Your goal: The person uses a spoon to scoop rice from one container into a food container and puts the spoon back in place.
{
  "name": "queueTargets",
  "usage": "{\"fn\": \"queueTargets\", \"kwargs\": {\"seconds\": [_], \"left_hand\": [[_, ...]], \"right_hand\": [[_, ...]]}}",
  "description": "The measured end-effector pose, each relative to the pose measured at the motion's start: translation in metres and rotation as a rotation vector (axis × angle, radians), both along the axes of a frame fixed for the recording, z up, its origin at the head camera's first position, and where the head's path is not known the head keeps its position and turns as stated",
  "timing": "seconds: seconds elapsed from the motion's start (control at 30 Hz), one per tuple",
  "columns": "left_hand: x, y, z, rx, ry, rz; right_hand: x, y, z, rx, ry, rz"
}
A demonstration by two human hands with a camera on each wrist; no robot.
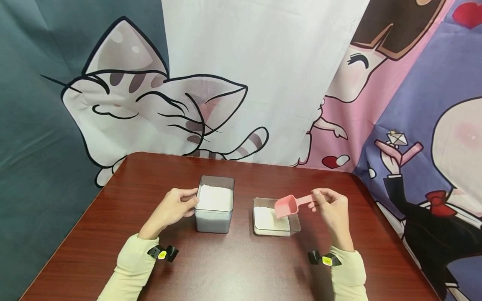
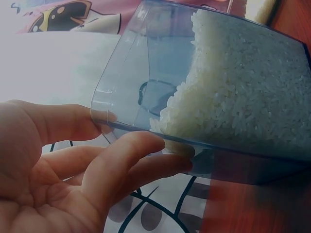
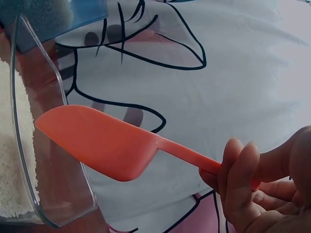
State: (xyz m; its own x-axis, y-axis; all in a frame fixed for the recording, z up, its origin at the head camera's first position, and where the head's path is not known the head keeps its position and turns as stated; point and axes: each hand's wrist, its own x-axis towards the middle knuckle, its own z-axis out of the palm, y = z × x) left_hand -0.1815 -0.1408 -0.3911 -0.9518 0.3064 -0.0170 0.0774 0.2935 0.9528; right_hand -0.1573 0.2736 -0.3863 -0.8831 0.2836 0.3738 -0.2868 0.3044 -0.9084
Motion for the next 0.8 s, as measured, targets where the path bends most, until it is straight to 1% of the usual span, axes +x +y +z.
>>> {"fn": "queueTargets", "kwargs": {"seconds": [0.03, 0.1, 0.13, 0.2, 0.27, 0.3, 0.33, 0.37, 0.4, 0.43, 0.53, 0.57, 0.6, 0.67, 0.7, 0.73, 0.77, 0.8], "left_hand": [[0.000, 0.000, 0.000, 0.000, 0.000, 0.004], [0.001, -0.002, 0.001, -0.001, 0.002, 0.006], [0.001, -0.002, 0.002, -0.002, 0.002, 0.005], [0.002, -0.003, 0.002, -0.005, -0.003, 0.010], [0.002, -0.004, 0.002, -0.008, -0.002, 0.011], [0.001, -0.004, 0.002, -0.008, 0.000, 0.014], [0.001, -0.004, 0.002, -0.007, 0.000, 0.016], [0.001, -0.003, 0.001, -0.008, -0.001, 0.017], [0.001, -0.003, 0.001, -0.007, -0.001, 0.014], [0.000, -0.002, 0.000, -0.004, -0.003, 0.010], [0.000, 0.000, 0.000, -0.003, -0.005, 0.002], [0.000, 0.000, 0.000, -0.002, -0.005, 0.002], [0.000, 0.000, 0.000, 0.000, -0.004, 0.003], [0.000, 0.000, 0.000, 0.001, -0.003, 0.007], [0.000, 0.000, 0.000, 0.004, -0.004, 0.009], [0.000, 0.000, -0.001, 0.004, -0.005, 0.009], [0.000, 0.000, -0.001, 0.006, -0.008, 0.010], [0.000, -0.001, -0.001, 0.007, -0.011, 0.010]], "right_hand": [[-0.002, 0.001, -0.002, 0.011, 0.008, 0.003], [-0.009, 0.008, -0.012, 0.028, 0.015, 0.007], [-0.013, 0.013, -0.018, 0.037, -0.004, -0.011], [-0.031, 0.034, -0.046, 0.020, 0.011, 0.007], [-0.048, 0.053, -0.073, -0.044, 0.020, 0.019], [-0.054, 0.060, -0.082, -0.093, 0.020, 0.027], [-0.056, 0.063, -0.085, -0.148, 0.023, 0.047], [-0.056, 0.062, -0.085, -0.179, 0.013, 0.034], [-0.053, 0.058, -0.080, -0.226, 0.014, 0.043], [-0.048, 0.053, -0.074, -0.291, 0.026, 0.058], [-0.031, 0.031, -0.047, -0.382, 0.023, 0.067], [-0.030, 0.029, -0.046, -0.406, 0.044, 0.080], [-0.027, 0.024, -0.041, -0.428, 0.045, 0.090], [-0.028, 0.017, -0.037, -0.444, 0.057, 0.106], [-0.029, 0.015, -0.037, -0.485, 0.080, 0.146], [-0.029, 0.010, -0.033, -0.494, 0.083, 0.149], [-0.028, 0.003, -0.027, -0.495, 0.091, 0.152], [-0.025, -0.007, -0.017, -0.482, 0.084, 0.141]]}}
